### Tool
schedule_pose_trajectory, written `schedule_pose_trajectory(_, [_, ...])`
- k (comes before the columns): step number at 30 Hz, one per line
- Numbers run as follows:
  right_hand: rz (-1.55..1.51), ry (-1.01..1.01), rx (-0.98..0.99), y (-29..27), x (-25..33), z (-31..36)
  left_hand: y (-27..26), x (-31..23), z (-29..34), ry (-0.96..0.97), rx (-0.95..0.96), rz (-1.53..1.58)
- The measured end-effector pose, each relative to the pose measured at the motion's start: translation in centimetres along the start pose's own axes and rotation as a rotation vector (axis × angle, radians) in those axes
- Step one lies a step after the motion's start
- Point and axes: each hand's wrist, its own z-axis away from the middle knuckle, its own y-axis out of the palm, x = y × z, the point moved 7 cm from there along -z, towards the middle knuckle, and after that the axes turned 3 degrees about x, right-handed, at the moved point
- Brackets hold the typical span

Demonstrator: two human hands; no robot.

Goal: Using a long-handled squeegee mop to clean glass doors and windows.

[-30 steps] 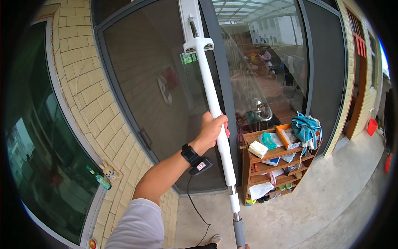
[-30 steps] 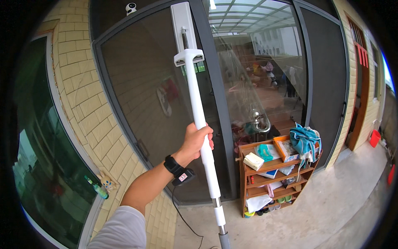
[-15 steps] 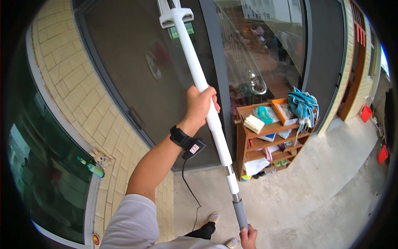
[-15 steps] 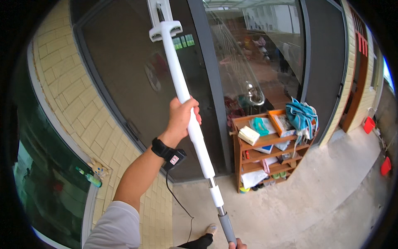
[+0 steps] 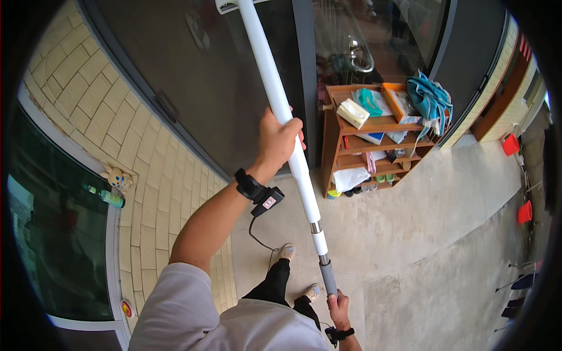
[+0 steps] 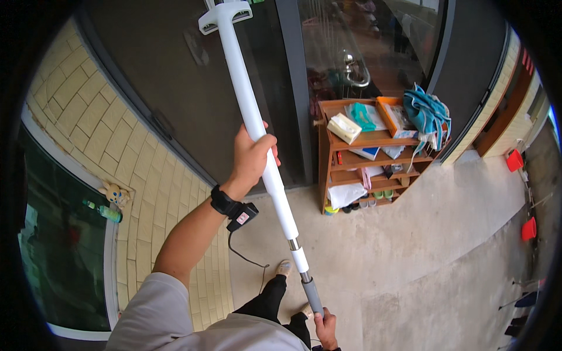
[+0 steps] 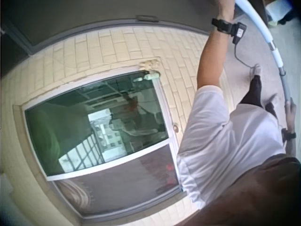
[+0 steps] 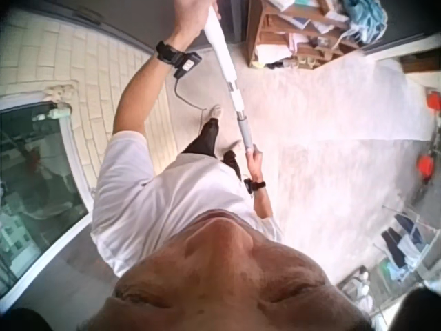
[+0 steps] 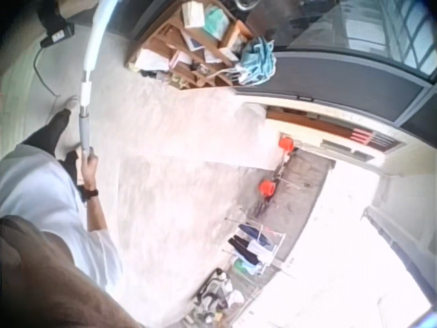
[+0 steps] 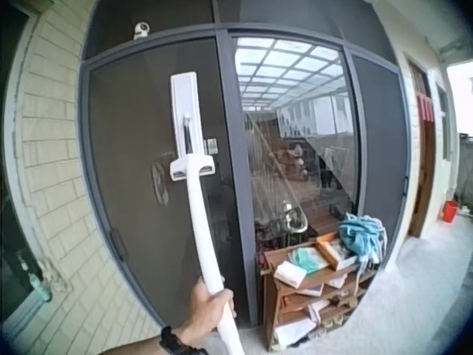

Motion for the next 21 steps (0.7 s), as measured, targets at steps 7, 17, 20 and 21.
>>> schedule_pose_trajectory(7, [0.034, 0.087, 0.020, -0.5, -7.2, 4.5, 0.1, 10.3, 5.9, -0.162, 0.000, 0.055])
schedule_pose_trajectory(17, [0.159, 0.221, -0.034, -4.3, -14.1, 14.5, 1.0, 23.9, 15.3, -0.371, -0.038, 0.129])
schedule_pose_trajectory(20, [0.148, 0.281, -0.006, -4.4, -15.2, 16.5, 0.1, 28.0, 17.8, -0.428, -0.062, 0.113])
schedule_pose_trajectory(21, [0.155, 0.302, 0.003, -4.3, -15.5, 17.1, -0.2, 29.3, 18.6, -0.451, -0.076, 0.106])
